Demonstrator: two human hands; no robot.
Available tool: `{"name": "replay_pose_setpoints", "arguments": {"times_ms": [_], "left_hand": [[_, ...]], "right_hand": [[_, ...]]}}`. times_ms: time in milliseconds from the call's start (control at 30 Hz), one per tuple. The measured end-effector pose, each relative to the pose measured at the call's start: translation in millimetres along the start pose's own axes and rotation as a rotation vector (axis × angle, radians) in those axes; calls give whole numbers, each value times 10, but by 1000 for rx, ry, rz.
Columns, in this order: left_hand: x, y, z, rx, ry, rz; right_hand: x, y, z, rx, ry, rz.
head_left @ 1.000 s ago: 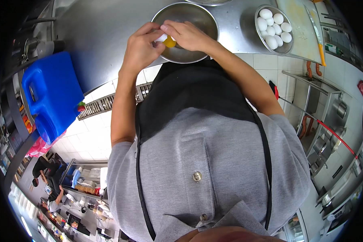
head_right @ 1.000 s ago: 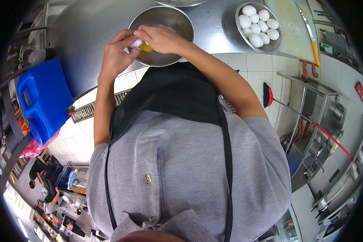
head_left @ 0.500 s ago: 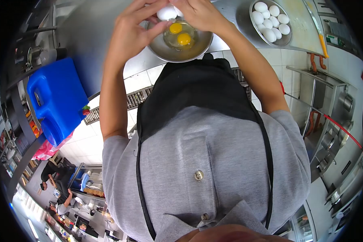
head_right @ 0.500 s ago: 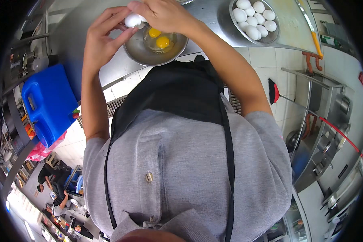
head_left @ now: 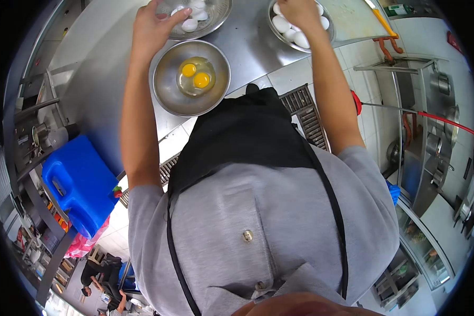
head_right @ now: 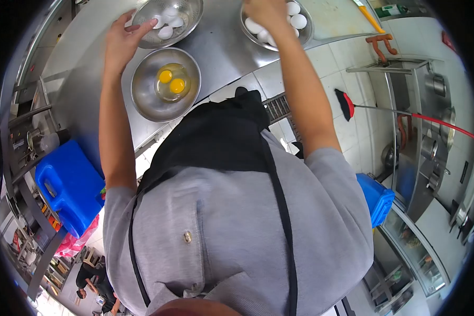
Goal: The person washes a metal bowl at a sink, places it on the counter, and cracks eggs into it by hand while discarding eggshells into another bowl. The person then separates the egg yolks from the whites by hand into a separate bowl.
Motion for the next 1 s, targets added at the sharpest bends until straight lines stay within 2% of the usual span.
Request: {"name": "replay_pose_setpoints", "arguments": {"times_ms": [33, 67, 133, 167, 200, 267, 333, 400, 433, 467, 533, 567, 633, 667, 733, 767, 800, 833, 900, 967, 1000], "left_hand": [[38, 135, 12, 0, 6, 6], [85, 303, 31, 25, 53, 161], [102, 449, -45, 38, 119, 328], [59, 479, -90, 41, 117, 409], [19, 506, -89, 49, 105, 490], [-13, 680, -185, 69, 27, 479], [-73, 725, -277, 96, -50, 459], [-166, 722, -410, -137, -34, 300], [-199, 729, -474, -136, -30, 299], [-223, 767, -552, -167, -29, 250], [-259, 836, -722, -197, -9, 195], [-291, 862, -819, -174, -28, 140], [-330, 826, -967, -147, -38, 72], [-360, 803, -1043, -191, -69, 25], [-369, 761, -1157, -230, -84, -36], [-377, 775, -1203, -286, -96, -37], [-373, 816, -1234, -342, -109, -34], [-361, 930, -1249, -272, -112, -5], [-419, 872, -1244, -298, -78, 33], [-436, 909, -1285, -340, -49, 93], [-416, 985, -1278, -289, -91, 100]], "right_hand": [[46, -311, 68, 22, 4, -54], [97, -501, 136, 27, 7, -48], [284, -662, 135, -121, 73, -132], [187, -388, 54, 26, 160, -157], [244, -370, 63, 21, 165, -147], [294, -386, 79, 39, 20, -182], [365, -484, 135, 29, 6, -166], [375, -552, 179, 28, -10, -147], [435, -726, 270, 75, -89, -245], [319, -558, 151, 80, -86, -247], [-68, -195, -233, -112, -326, 197], [-108, -147, -402, -81, -278, 465], [-105, 154, -903, 140, -283, 880], [71, 111, -1061, 28, -302, 937], [358, 110, -1541, -99, -356, 732], [618, -82, -1682, -122, -331, 781], [702, -59, -1839, -162, -337, 619], [796, -59, -1986, -128, -330, 569], [898, -76, -2131, -97, -321, 520], [908, -45, -2225, -221, -425, 330], [927, -39, -2258, -199, -459, 338]]}}
Point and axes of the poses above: each hand's wrist, its own z-axis towards the middle knuckle, its own x-axis out of the palm, y = z × x, the point moved 3 cm from there along z, towards the middle knuckle, and after that the axes turned 14 degrees about z, right-handed, at the moved point
